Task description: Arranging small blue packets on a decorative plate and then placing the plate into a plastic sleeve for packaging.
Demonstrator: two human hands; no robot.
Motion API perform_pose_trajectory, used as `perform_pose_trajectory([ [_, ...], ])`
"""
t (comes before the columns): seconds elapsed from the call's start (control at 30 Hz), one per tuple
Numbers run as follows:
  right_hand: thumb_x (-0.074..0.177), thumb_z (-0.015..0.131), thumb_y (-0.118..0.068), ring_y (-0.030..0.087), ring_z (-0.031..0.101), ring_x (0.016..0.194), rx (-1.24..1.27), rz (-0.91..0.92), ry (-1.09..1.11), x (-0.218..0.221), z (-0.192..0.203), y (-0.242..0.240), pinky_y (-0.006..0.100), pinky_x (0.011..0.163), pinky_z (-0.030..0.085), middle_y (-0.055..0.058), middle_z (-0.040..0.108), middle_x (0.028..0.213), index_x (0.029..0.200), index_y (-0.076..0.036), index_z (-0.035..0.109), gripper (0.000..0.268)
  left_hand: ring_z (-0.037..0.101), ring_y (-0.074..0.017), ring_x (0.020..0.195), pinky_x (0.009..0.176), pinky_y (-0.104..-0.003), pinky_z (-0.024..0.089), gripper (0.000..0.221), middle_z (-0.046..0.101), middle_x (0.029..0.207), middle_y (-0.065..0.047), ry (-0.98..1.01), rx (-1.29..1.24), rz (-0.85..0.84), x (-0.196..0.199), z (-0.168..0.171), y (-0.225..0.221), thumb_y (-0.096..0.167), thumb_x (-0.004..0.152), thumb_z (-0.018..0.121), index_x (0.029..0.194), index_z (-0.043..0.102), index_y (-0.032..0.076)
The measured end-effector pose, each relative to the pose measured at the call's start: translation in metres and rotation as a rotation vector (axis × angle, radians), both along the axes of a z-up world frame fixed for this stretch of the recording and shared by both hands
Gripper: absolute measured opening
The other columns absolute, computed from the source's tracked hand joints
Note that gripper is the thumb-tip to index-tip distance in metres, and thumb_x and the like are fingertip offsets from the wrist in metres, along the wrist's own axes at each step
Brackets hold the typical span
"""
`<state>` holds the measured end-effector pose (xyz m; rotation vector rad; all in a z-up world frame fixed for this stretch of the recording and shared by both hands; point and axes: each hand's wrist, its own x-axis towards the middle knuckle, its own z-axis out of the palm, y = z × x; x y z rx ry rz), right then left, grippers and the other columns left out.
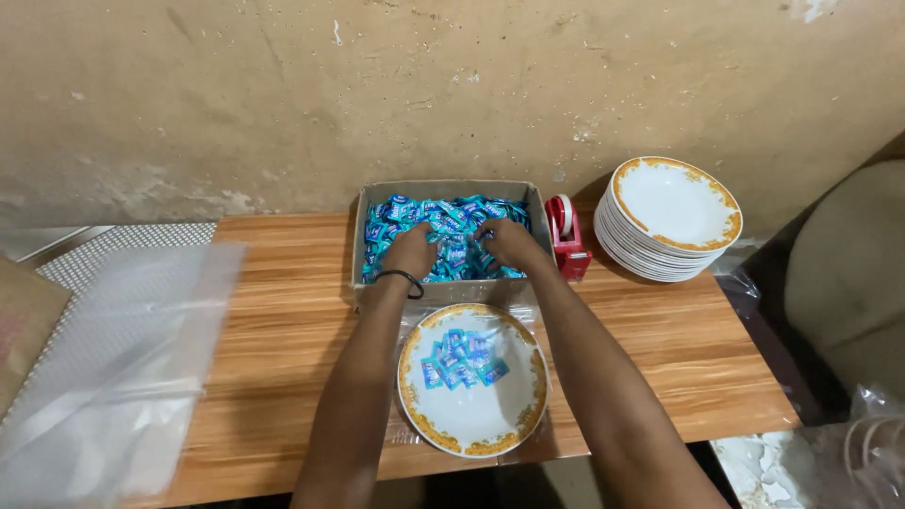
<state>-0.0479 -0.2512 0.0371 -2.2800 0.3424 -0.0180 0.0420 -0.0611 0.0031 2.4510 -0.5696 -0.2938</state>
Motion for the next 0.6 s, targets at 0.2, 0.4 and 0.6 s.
perform_pose_trajectory([
  [0.2,0.099,0.048,-0.011,0.028,0.072,0.102,0.098,-0.048,-0.062,-0.006,-0.023,-0.03,0.045,0.083,0.06,0.015,0.075,0.117,0.136,-0.014,0.062,0.04,0.063,-0.0379,0.126,0.099,-0.05,0.057,0.042,0.063,0.132,-0.024,0.002,-0.038,0.065,-0.025,0.015,0.015,0.021,0.1,0.055,0.142,0.06,0.015],
  [0.4,0.101,0.046,-0.002,0.028,0.072,0.096,0.562,-0.218,-0.181,-0.02,-0.028,-0.025,0.041,0.086,0.066,0.027,0.067,0.111,0.134,0.002,0.051,0.033,0.062,-0.0408,0.125,0.099,-0.052,0.056,0.043,0.062,0.134,-0.026,0.018,-0.108,0.128,-0.042,0.029,0.036,0.018,0.099,0.053,0.141,0.061,0.007],
  [0.6,0.094,0.051,0.001,0.023,0.073,0.083,0.685,-0.22,-0.138,-0.023,-0.024,-0.028,0.04,0.077,0.067,0.022,0.071,0.1,0.141,-0.006,0.044,0.047,0.06,-0.0399,0.128,0.101,-0.051,0.056,0.046,0.065,0.133,-0.022,0.052,-0.171,0.178,-0.036,0.019,0.046,0.018,0.098,0.057,0.143,0.059,0.009],
])
